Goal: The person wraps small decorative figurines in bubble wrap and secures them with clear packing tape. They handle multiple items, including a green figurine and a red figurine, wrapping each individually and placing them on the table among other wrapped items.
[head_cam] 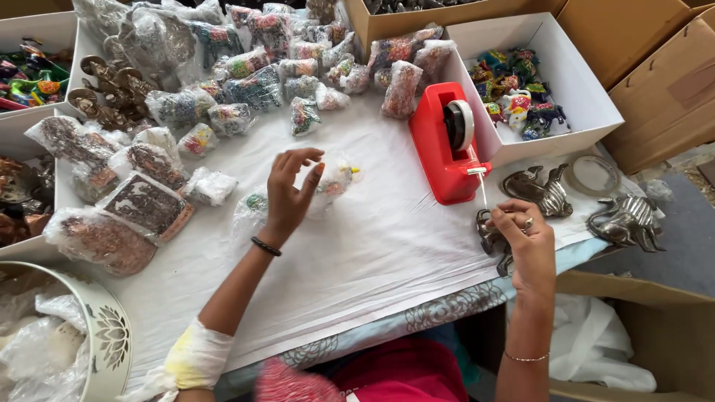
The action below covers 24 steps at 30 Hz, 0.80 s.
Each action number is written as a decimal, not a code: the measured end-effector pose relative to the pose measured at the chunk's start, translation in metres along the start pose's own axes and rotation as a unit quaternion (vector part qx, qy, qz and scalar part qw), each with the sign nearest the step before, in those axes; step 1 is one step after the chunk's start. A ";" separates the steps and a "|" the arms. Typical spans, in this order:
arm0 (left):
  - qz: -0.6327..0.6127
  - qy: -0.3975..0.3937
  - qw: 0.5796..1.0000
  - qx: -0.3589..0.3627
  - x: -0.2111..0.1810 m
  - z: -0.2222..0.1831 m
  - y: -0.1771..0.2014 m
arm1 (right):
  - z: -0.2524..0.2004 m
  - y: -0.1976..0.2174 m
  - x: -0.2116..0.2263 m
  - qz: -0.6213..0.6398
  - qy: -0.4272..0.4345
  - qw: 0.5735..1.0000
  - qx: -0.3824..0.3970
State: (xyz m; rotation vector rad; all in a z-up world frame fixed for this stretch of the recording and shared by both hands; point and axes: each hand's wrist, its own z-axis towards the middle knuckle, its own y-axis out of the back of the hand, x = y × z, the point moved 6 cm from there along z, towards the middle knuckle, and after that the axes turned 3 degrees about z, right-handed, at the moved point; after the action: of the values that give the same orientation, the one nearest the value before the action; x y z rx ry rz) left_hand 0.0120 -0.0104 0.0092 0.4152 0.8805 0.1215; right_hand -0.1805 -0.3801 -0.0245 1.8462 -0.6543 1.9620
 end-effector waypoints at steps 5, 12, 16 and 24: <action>0.130 -0.249 0.959 0.017 -0.065 -0.011 -0.065 | 0.000 -0.004 -0.005 -0.075 0.049 0.996 -0.026; -0.288 0.246 0.906 0.191 -0.048 -0.030 -0.259 | -0.008 -0.012 -0.003 -0.289 0.177 0.938 -0.072; -0.355 0.235 0.891 0.159 -0.053 -0.028 -0.281 | -0.011 -0.021 0.001 -0.321 0.137 0.933 -0.088; -0.327 0.189 0.918 0.126 -0.057 -0.026 -0.273 | -0.015 -0.028 0.000 -0.423 0.224 0.872 -0.102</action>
State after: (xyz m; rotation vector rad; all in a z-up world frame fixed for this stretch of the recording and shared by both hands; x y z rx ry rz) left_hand -0.0626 -0.2672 -0.0736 0.3192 1.3834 -0.5521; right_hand -0.1769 -0.3484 -0.0229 1.1593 0.1041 1.5279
